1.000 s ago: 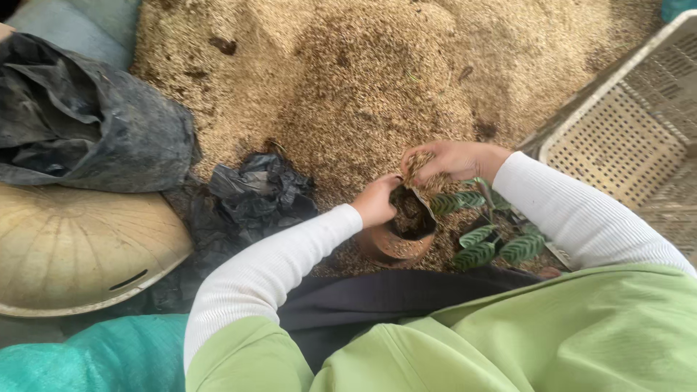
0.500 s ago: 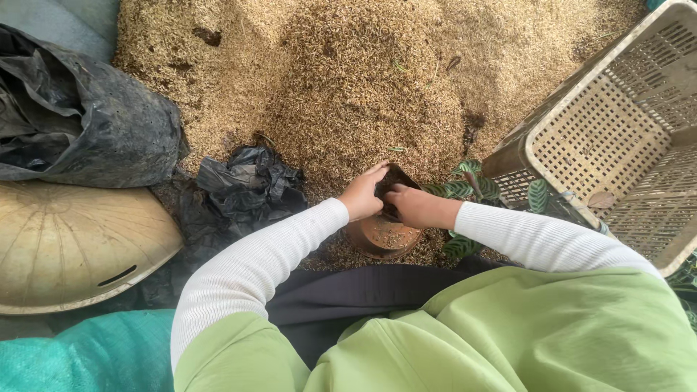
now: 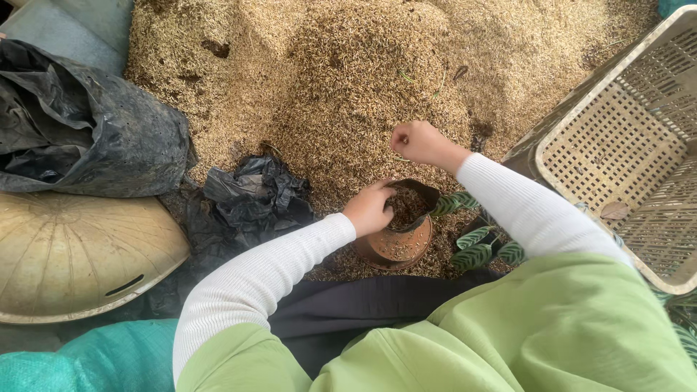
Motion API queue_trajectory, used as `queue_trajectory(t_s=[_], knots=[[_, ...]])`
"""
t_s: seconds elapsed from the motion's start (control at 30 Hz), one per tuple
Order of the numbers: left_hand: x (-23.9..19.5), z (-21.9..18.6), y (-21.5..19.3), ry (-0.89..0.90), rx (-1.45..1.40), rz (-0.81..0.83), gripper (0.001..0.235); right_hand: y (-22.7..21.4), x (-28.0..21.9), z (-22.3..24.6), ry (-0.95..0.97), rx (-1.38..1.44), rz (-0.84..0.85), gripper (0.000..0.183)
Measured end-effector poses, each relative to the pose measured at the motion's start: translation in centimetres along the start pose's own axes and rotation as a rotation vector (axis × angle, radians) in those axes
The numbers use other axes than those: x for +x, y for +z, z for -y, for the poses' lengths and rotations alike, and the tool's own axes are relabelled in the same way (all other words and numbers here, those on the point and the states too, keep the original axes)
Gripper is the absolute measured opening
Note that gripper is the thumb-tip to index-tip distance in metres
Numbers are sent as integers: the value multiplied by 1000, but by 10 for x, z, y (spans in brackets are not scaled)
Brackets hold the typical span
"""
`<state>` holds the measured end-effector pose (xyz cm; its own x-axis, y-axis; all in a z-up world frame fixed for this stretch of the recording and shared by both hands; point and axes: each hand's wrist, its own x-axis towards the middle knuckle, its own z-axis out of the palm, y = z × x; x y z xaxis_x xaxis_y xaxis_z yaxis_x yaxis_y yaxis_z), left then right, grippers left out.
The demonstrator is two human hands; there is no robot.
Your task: The person removes a plant from a black plastic nursery bag, places it into a terracotta pot, and fills the pot with wood chips from a nearby pile. The person repeats this process with a second plant, adjusting the leaves and packing the wood chips around the base.
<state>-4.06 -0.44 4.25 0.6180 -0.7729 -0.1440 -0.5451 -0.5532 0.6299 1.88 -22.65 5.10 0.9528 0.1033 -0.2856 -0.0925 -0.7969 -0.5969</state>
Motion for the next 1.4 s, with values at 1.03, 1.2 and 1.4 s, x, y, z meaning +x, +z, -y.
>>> queue_trajectory(t_s=[1.03, 1.2, 1.4], knots=[[11, 18, -15, 35, -25, -102, 19, -56, 7, 55, -26, 296, -138, 21], [-1, -20, -68, -133, -179, -326, 23, -110, -41, 73, 27, 367, -171, 22], [-2, -50, -98, 304, 256, -851, 84, -108, -79, 80, -51, 284, -92, 23]])
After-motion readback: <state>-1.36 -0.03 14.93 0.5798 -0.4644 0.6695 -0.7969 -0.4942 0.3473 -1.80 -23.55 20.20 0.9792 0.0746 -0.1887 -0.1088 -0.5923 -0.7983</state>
